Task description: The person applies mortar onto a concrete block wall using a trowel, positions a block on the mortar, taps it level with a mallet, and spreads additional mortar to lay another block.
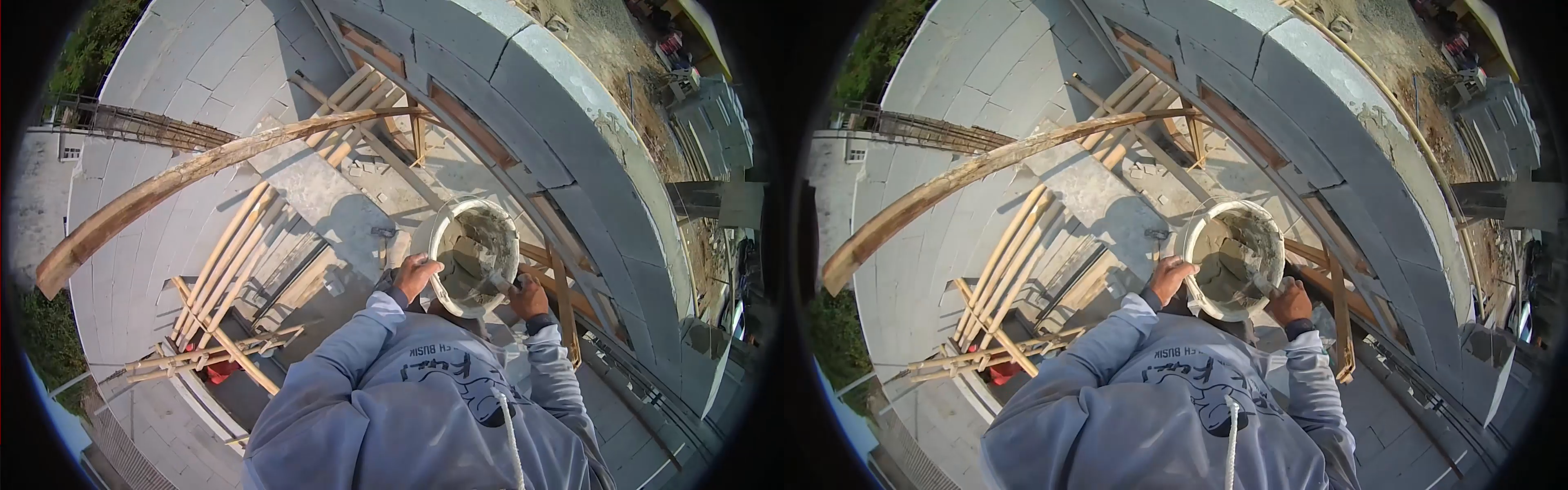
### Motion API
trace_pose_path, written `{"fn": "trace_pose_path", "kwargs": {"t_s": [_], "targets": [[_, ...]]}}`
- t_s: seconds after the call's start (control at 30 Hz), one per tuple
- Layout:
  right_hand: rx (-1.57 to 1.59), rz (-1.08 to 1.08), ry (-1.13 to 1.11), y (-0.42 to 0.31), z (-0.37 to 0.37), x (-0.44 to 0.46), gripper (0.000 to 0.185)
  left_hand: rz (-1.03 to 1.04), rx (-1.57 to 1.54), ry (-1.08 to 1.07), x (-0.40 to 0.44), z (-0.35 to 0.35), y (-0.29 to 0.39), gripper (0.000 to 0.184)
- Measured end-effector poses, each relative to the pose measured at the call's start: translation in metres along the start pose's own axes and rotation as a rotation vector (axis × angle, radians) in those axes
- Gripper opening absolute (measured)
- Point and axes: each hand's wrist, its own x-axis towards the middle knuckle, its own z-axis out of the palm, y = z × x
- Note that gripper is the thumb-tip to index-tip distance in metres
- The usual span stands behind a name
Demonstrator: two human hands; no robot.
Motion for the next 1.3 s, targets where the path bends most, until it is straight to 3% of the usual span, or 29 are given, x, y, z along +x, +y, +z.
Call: {"fn": "trace_pose_path", "kwargs": {"t_s": [0.1, 0.17, 0.27, 0.3, 0.33, 0.47, 0.5, 0.63, 0.73, 0.8, 0.87, 0.93, 1.0, 1.07, 1.13, 1.17, 1.2, 1.23, 1.3], "targets": [[0.388, 0.028, -0.033, 0.007, 0.017, 0.023, 0.042, -0.032, -0.094, 0.049, -0.003, -0.040, 0.005, 0.026], [0.357, 0.094, 0.004, -0.001, 0.035, 0.042, 0.040, -0.057, -0.051, 0.087, -0.002, -0.067, 0.016, 0.026], [0.392, 0.124, 0.012, -0.022, 0.066, 0.065, 0.037, 0.064, 0.129, 0.258, 0.025, -0.120, -0.030, 0.022], [0.436, 0.143, -0.013, -0.035, 0.066, 0.067, 0.036, 0.040, 0.097, 0.310, 0.036, -0.146, -0.068, 0.023], [0.474, 0.155, -0.037, -0.042, 0.075, 0.073, 0.035, -0.079, -0.100, 0.372, 0.046, -0.162, -0.058, 0.022], [0.495, 0.075, -0.075, -0.068, 0.125, 0.071, 0.031, -0.197, -0.075, 0.472, 0.106, -0.256, -0.123, 0.015], [0.437, 0.041, -0.098, -0.063, 0.151, 0.069, 0.031, -0.222, -0.096, 0.504, 0.125, -0.276, -0.140, 0.015], [0.181, 0.296, -0.443, -0.048, 0.217, 0.063, 0.032, -0.186, -0.217, 0.598, 0.185, -0.353, -0.210, 0.014], [0.086, 0.367, -0.349, -0.050, 0.243, 0.067, 0.033, -0.242, -0.255, 0.546, 0.217, -0.405, -0.241, 0.015], [0.124, 0.354, -0.445, -0.051, 0.252, 0.087, 0.033, -0.036, 0.249, 0.449, 0.224, -0.443, -0.277, 0.018], [0.104, 0.333, -0.490, -0.037, 0.266, 0.091, 0.032, -0.435, 0.144, 0.592, 0.219, -0.484, -0.289, 0.025], [0.180, 0.388, -0.500, -0.059, 0.257, 0.111, 0.033, -0.482, 0.407, 0.536, 0.200, -0.526, -0.313, 0.035], [0.220, 0.395, -0.499, -0.074, 0.251, 0.122, 0.036, -0.822, 0.205, 0.658, 0.187, -0.521, -0.290, 0.046], [0.311, 0.443, -0.544, -0.083, 0.251, 0.124, 0.038, -0.711, 0.043, 0.718, 0.173, -0.535, -0.319, 0.054], [0.313, 0.498, -0.575, -0.099, 0.245, 0.124, 0.040, -0.760, 0.014, 0.788, 0.171, -0.517, -0.306, 0.058], [0.303, 0.490, -0.538, -0.110, 0.240, 0.121, 0.040, -0.855, 0.781, 0.390, 0.160, -0.546, -0.338, 0.063], [0.297, 0.480, -0.499, -0.119, 0.232, 0.117, 0.040, -0.822, 1.521, -0.077, 0.158, -0.573, -0.365, 0.069], [0.357, 0.492, -0.523, -0.122, 0.225, 0.109, 0.039, -0.826, 1.691, -0.118, 0.154, -0.555, -0.352, 0.063], [0.492, 0.503, -0.554, -0.122, 0.219, 0.089, 0.038, -0.806, 1.551, 0.134, 0.145, -0.515, -0.323, 0.051]]}}
